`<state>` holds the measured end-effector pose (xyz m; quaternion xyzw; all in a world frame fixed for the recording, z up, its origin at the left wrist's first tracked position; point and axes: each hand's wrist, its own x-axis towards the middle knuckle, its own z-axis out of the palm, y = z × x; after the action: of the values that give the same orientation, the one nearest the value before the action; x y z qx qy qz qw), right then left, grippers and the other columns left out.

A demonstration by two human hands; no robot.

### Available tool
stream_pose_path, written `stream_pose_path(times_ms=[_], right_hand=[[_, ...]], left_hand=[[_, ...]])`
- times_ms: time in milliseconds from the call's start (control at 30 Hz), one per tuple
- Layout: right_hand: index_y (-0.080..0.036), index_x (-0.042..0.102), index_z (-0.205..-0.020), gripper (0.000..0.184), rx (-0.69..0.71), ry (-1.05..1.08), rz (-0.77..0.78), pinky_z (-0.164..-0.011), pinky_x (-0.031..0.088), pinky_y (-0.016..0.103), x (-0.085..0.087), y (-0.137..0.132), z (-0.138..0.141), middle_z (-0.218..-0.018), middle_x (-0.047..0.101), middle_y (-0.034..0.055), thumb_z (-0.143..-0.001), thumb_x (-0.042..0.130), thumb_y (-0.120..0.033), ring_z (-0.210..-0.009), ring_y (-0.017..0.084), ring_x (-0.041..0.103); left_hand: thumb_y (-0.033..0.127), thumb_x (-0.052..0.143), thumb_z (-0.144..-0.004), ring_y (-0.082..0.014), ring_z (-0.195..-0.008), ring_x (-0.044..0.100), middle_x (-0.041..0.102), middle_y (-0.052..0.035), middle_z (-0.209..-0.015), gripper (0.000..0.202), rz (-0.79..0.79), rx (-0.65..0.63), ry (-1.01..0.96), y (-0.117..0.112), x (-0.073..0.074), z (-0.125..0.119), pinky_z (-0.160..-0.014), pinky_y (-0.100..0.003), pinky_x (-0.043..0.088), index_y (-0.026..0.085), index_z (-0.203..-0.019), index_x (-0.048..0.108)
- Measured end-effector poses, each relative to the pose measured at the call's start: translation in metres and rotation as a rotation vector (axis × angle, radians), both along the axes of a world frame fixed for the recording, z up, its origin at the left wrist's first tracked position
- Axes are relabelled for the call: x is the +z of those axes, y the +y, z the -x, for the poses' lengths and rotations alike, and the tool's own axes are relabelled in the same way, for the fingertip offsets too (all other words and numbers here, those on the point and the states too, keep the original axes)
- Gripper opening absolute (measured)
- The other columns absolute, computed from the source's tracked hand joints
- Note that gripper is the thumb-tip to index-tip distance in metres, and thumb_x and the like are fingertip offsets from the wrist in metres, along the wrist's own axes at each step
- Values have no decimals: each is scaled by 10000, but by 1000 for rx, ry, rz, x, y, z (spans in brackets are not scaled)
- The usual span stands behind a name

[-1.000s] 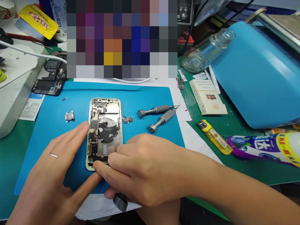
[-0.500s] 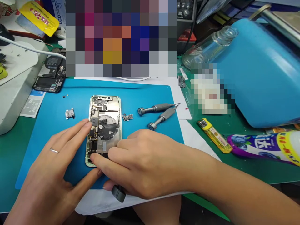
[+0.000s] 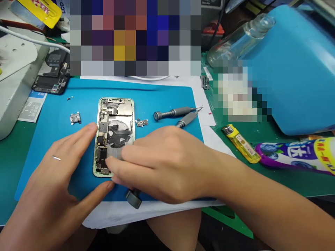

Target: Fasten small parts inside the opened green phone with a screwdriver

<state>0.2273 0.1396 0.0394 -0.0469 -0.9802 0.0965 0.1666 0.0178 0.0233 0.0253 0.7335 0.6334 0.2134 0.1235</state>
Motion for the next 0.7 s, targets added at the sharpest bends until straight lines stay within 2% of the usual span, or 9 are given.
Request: stream_pose_path(times_ms=[100,233,400,567,700], right_hand=[[-183,667,-1119,214,-75,80,-66,-504,273,306,-2,3,-3,-623,540,-63,-1065,464,-223,-532,100,443],[-212,717,-1082,205,-162,96,-152,-514,318,288,-1,8,-6,-690,632,-43,-1049,522,-266,-571,92,528],[-233,739,-966,292,-149,103,-205,-508,284,284,-1,14,-7,-686,598,-31,-1064,468,-277,-597,95,520],[-198,707,-818,301,-142,178,-189,-477,271,283,-1,18,-6,-652,596,-39,-1039,509,-249,-554,85,478],[-200,715,-797,346,-151,155,-192,-484,269,282,1,17,-7,-639,597,-36,-1049,482,-247,-567,86,483]], left_hand=[[351,557,-966,-281,-1457,458,438,29,-1609,717,45,-10,-60,-3,5,2,-1173,-436,481,316,-1615,254],[328,506,-992,-261,-1477,431,423,73,-1614,650,91,-18,-103,-5,11,3,-1227,-412,419,359,-1603,284],[362,491,-1017,-269,-1462,457,497,104,-1556,553,87,52,-105,-2,13,0,-1225,-445,426,407,-1553,368],[440,494,-1011,-277,-1463,450,473,127,-1568,582,85,48,-63,0,11,-2,-1227,-475,423,438,-1565,317],[419,524,-1004,-283,-1453,459,477,92,-1571,637,100,76,-54,-2,12,-4,-1220,-488,421,409,-1590,274]])
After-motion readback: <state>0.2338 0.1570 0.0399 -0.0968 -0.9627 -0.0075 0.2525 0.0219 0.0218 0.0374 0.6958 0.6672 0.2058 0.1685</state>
